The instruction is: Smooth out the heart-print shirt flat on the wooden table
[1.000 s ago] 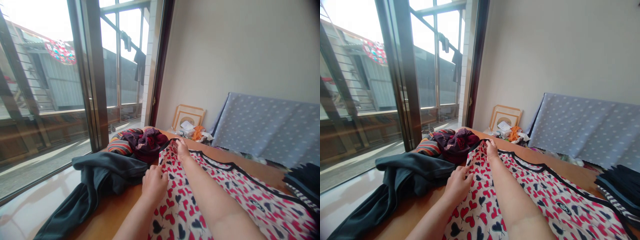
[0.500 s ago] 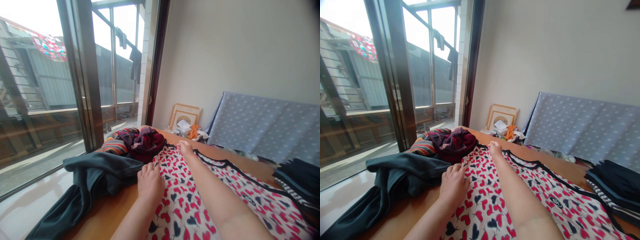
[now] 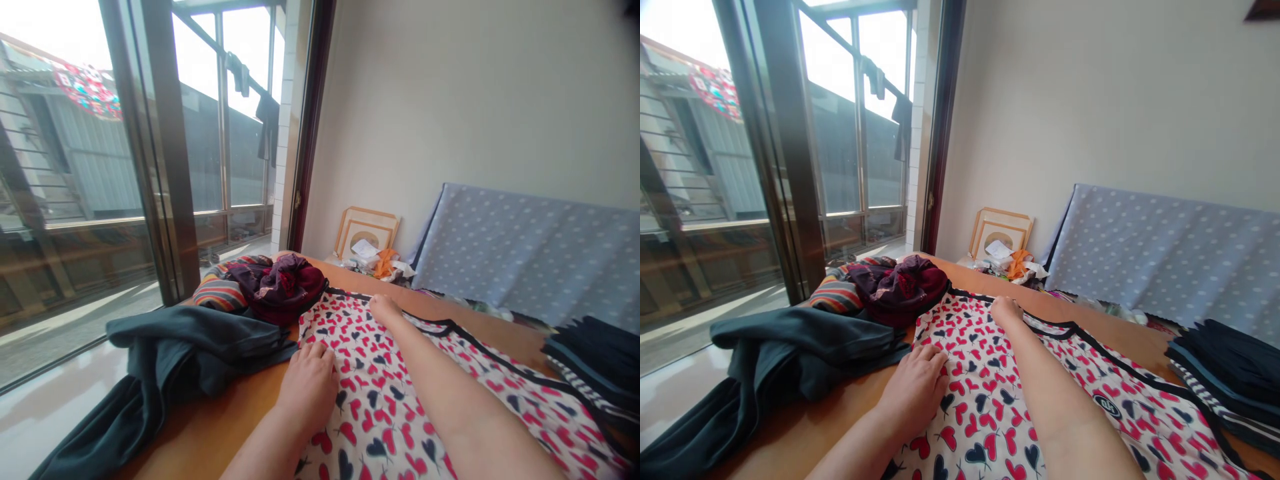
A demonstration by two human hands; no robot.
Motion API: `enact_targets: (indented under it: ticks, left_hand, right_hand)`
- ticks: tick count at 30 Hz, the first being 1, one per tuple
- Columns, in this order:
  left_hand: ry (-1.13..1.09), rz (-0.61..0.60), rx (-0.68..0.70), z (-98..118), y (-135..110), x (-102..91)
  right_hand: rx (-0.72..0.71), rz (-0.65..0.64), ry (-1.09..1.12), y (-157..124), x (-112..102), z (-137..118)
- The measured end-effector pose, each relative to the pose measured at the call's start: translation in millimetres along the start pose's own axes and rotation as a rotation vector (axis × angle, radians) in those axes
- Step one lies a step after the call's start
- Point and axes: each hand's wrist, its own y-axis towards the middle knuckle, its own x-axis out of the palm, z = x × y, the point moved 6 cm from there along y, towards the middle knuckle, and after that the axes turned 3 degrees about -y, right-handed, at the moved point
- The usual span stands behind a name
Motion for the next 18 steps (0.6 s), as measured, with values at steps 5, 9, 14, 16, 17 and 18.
enact_targets:
  ticks: [5,9,14,16,17,18]
  left_hand:
    - [0.012,0.031,-0.011,-1,0,-0.5]
    - [0.010,0.039,-0.019,-3,0,1.2]
    - [0.014,0.044,0.004,-2,-1,0.2]
    - [0.017,0.044,-0.001,-2,0,-0.5]
    - [0.017,0.041,-0.004,-2,0,-0.5]
    - [0.017,0.040,-0.004,-2,0,-0.5]
  right_hand:
    - [-0.065,-0.054,-0.089,5,5,3]
    - [-0.083,-0.041,-0.098,4,-1,4]
    - [-0.041,0.060,-0.100,-11,-20,10]
    - [-0.039,0.064,-0.090,-19,-25,12]
    - [-0.046,0.051,-0.081,-22,-27,13]
    - [-0.057,0.031,-0.068,-26,-27,14]
